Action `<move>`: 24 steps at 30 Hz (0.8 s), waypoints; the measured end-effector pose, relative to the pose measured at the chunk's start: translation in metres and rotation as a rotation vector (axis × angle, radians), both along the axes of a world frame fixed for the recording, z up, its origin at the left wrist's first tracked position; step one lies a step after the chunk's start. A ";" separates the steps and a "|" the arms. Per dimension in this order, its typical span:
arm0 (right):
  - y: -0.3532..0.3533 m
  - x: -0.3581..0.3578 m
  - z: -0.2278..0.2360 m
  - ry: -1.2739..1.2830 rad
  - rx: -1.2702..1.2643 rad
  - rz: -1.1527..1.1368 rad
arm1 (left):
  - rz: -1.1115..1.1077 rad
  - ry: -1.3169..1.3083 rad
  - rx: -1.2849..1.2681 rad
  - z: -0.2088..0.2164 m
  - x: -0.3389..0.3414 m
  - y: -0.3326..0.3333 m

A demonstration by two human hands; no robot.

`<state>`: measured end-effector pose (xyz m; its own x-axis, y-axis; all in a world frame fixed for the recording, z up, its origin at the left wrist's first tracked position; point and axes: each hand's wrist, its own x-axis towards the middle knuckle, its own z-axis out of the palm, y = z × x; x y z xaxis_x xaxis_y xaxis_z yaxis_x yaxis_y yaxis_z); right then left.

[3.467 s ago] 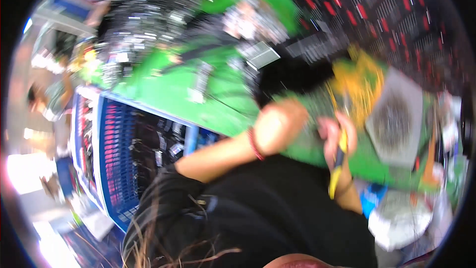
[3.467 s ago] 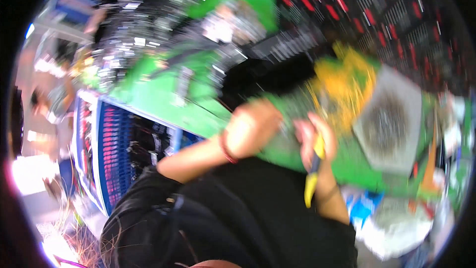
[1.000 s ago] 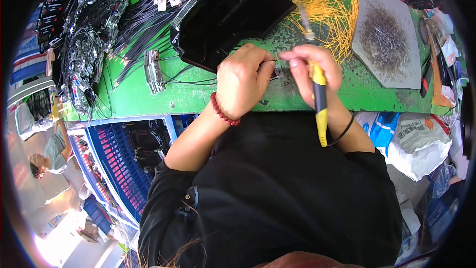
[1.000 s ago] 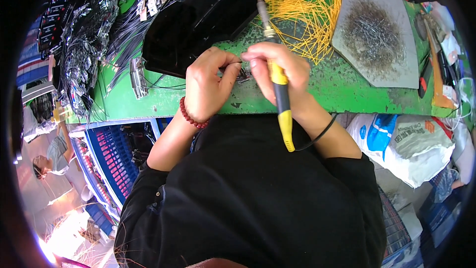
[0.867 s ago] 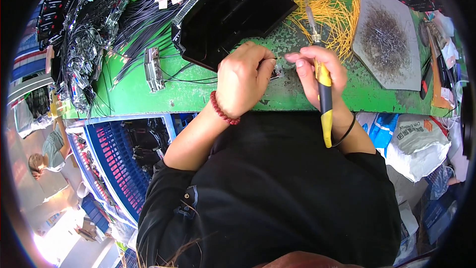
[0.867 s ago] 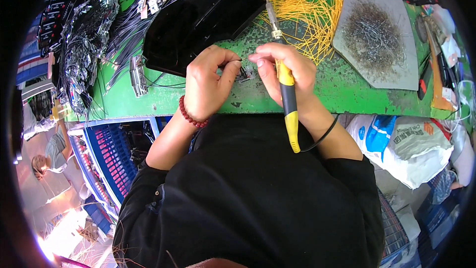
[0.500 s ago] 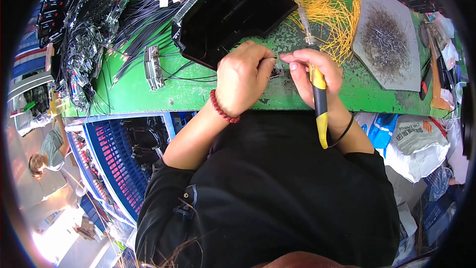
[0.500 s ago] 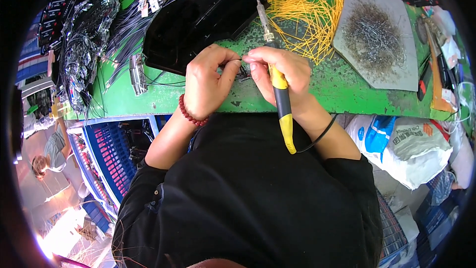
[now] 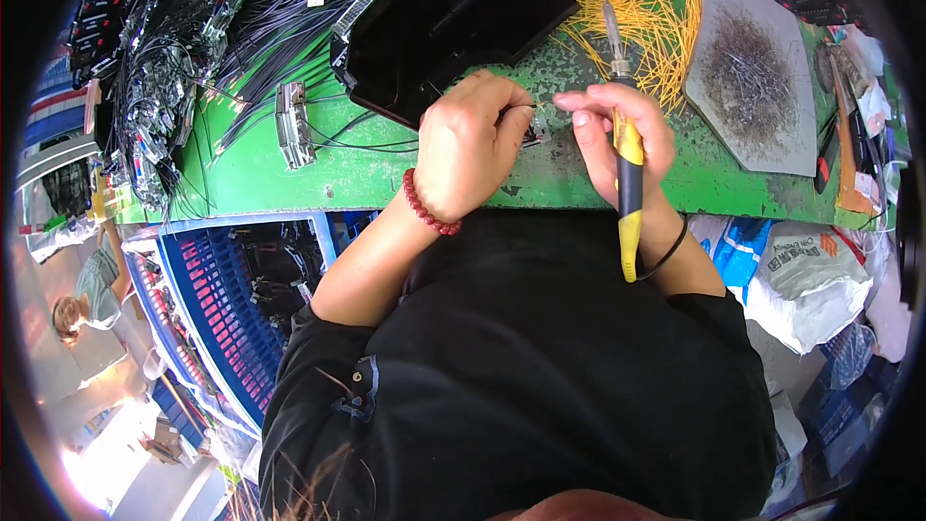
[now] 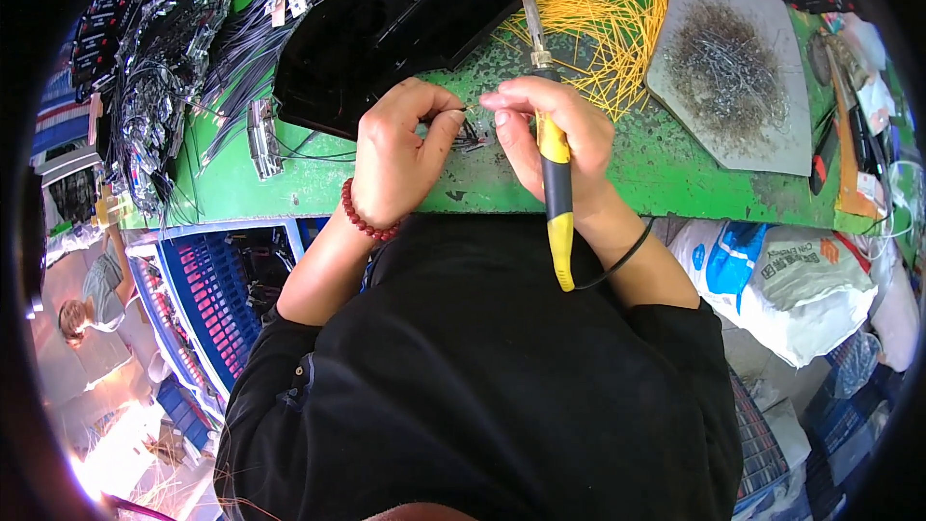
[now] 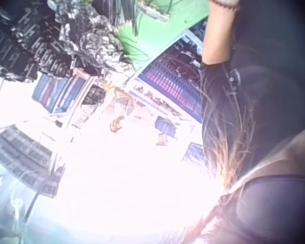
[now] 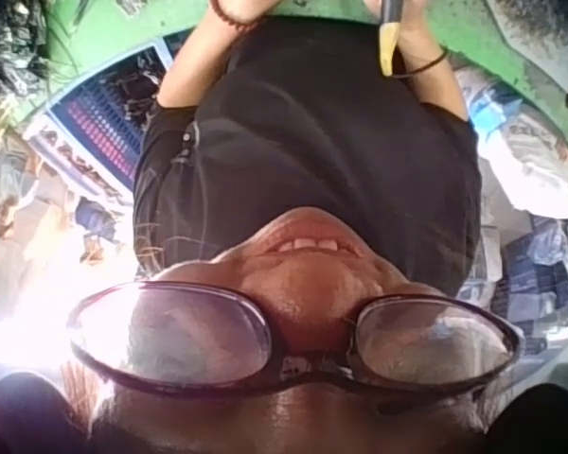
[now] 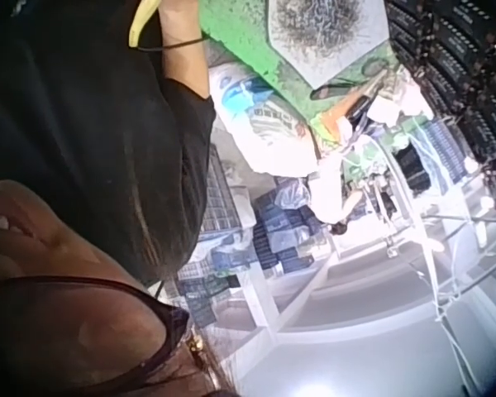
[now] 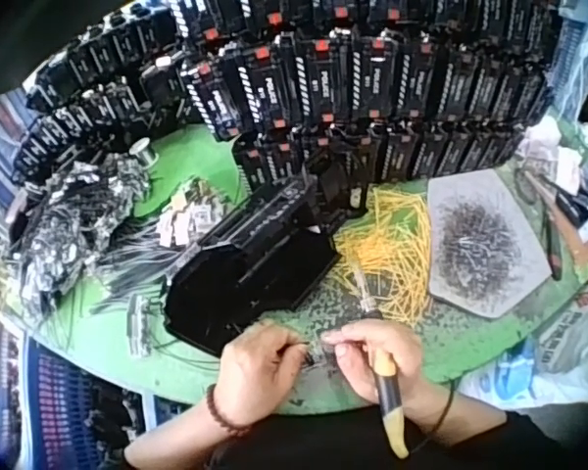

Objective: Soldering wires to electronic components and assembling them into plastic housings at a factory workbench.

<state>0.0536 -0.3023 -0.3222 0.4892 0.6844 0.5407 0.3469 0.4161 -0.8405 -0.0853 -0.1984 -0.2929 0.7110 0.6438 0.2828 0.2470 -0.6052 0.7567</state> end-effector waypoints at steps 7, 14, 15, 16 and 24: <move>0.000 0.002 0.003 -0.045 -0.071 0.031 | -0.020 -0.031 -0.003 0.001 -0.001 0.001; 0.001 0.003 0.003 -0.103 -0.047 0.017 | -0.019 -0.008 0.025 0.000 -0.001 0.001; 0.001 0.003 0.004 -0.103 -0.048 0.020 | -0.018 -0.002 0.040 0.000 -0.001 0.001; 0.002 0.002 0.005 -0.096 -0.059 0.012 | -0.020 0.004 0.054 -0.001 -0.001 0.001; 0.002 0.006 0.001 -0.257 -0.085 0.108 | -0.028 -0.002 0.054 -0.001 -0.002 0.001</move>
<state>0.0593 -0.3000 -0.3215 0.2649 0.7732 0.5762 0.5104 0.3946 -0.7641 -0.0872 -0.1971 -0.2941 0.7277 0.6077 0.3181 0.2277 -0.6515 0.7236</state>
